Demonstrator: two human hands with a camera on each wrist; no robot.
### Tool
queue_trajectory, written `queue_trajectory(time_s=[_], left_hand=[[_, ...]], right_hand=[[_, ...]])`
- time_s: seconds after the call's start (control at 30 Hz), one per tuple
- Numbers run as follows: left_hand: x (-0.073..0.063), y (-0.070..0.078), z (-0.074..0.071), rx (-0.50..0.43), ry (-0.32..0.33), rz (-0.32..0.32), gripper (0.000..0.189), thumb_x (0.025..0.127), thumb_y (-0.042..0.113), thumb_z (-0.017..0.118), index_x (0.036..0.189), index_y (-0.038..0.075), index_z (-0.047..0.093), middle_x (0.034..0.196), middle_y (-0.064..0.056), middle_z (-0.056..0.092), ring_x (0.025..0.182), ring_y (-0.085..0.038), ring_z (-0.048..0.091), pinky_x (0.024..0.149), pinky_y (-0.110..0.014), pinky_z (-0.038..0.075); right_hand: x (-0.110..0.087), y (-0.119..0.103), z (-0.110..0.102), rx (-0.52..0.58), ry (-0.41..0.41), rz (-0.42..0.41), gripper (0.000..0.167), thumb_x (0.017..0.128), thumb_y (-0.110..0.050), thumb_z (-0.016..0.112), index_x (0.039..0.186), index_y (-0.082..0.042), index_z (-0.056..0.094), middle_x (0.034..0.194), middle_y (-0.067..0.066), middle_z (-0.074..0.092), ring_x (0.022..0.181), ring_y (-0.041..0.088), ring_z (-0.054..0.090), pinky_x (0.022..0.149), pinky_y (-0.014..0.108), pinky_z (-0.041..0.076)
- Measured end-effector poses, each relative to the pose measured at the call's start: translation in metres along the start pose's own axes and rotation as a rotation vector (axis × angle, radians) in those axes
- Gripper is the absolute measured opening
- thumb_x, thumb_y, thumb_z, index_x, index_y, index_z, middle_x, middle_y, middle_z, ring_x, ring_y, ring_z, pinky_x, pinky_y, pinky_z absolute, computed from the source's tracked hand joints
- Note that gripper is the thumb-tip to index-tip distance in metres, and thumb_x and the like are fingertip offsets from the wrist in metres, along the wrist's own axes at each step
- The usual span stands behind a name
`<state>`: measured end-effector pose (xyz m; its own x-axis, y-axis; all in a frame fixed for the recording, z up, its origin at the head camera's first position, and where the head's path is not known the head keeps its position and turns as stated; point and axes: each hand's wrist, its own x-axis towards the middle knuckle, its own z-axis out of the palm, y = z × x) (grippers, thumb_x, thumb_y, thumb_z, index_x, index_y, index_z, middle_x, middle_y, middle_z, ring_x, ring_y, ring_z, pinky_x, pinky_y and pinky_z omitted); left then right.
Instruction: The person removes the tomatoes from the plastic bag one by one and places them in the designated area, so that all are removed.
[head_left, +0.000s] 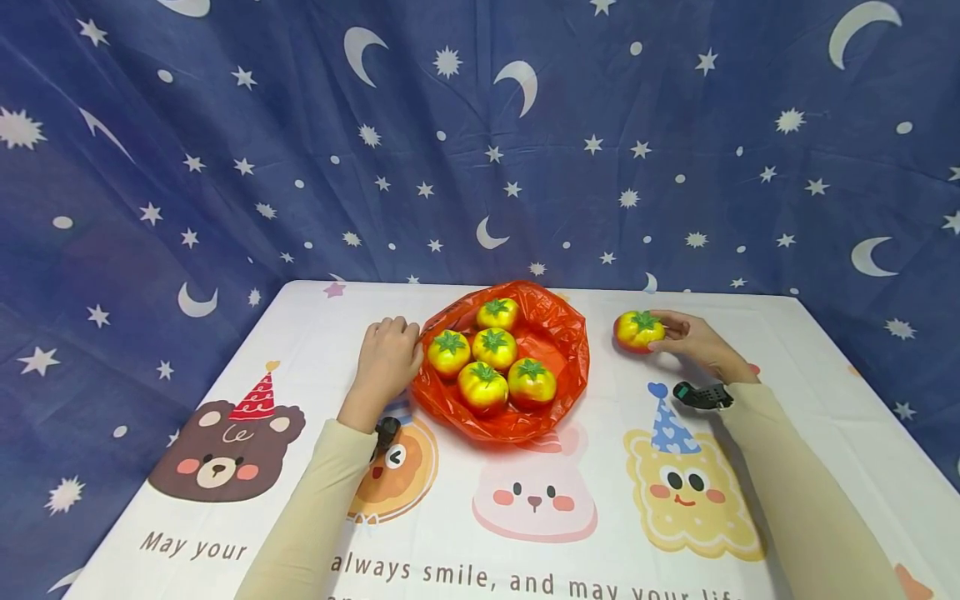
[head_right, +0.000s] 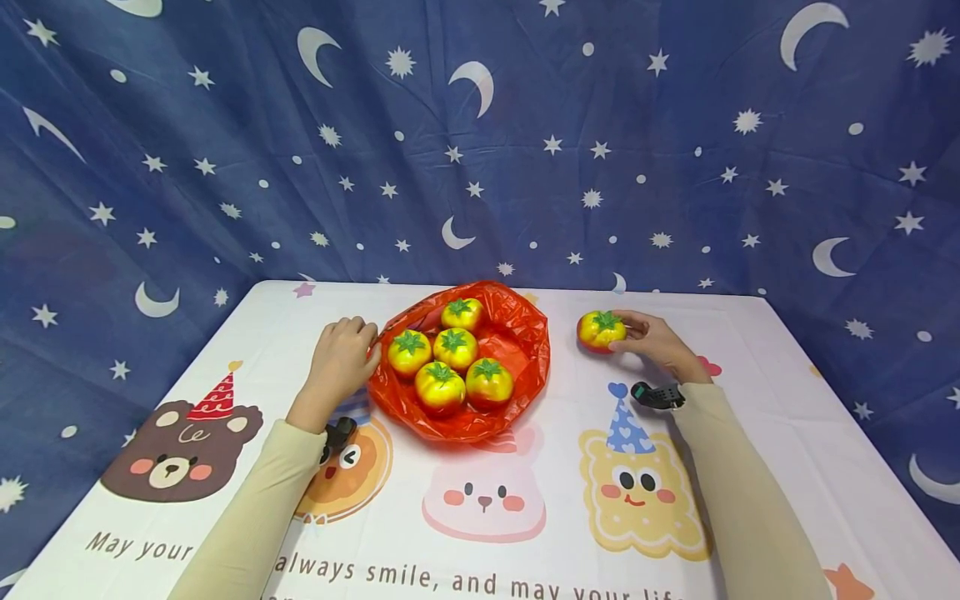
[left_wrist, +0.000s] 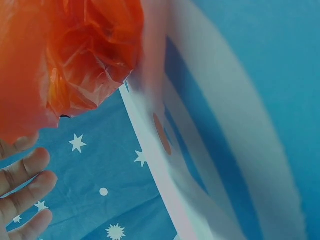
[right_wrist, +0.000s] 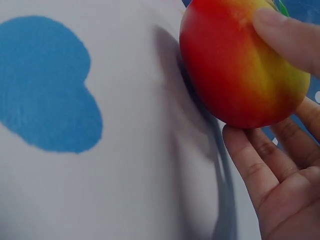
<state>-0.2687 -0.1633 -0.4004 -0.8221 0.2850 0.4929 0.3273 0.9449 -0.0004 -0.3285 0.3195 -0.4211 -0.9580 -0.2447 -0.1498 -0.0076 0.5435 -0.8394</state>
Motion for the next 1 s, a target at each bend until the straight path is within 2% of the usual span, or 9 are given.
queue_trajectory(time_s=[0.17, 0.53, 1.0], left_hand=[[0.0004, -0.0002, 0.0004, 0.0, 0.001, 0.002, 0.015, 0.084, 0.015, 0.06, 0.087, 0.001, 0.063, 0.083, -0.015, 0.06, 0.08, -0.033, 0.057, 0.08, -0.045, 0.045], [0.0004, -0.0002, 0.0005, 0.006, -0.002, 0.002, 0.015, 0.084, 0.016, 0.06, 0.088, 0.001, 0.063, 0.084, -0.015, 0.061, 0.08, -0.032, 0.057, 0.079, -0.045, 0.046], [0.0005, -0.0006, -0.0005, -0.001, -0.012, -0.009, 0.016, 0.085, 0.016, 0.059, 0.09, 0.002, 0.063, 0.085, -0.014, 0.061, 0.082, -0.032, 0.057, 0.082, -0.045, 0.046]], right_hand=[[0.0009, 0.0012, 0.0017, 0.021, -0.011, 0.013, 0.076, 0.084, -0.02, 0.068, 0.145, 0.0, 0.028, 0.15, 0.023, 0.027, 0.135, 0.038, 0.032, 0.11, 0.046, 0.026], [0.0028, 0.0008, 0.001, 0.027, -0.032, 0.013, 0.079, 0.083, -0.018, 0.07, 0.146, 0.0, 0.025, 0.153, 0.023, 0.021, 0.14, 0.042, 0.023, 0.112, 0.051, 0.022], [0.0023, -0.0008, 0.0001, 0.063, -0.053, -0.013, 0.079, 0.083, -0.016, 0.069, 0.146, 0.0, 0.024, 0.154, 0.023, 0.018, 0.141, 0.042, 0.021, 0.112, 0.052, 0.021]])
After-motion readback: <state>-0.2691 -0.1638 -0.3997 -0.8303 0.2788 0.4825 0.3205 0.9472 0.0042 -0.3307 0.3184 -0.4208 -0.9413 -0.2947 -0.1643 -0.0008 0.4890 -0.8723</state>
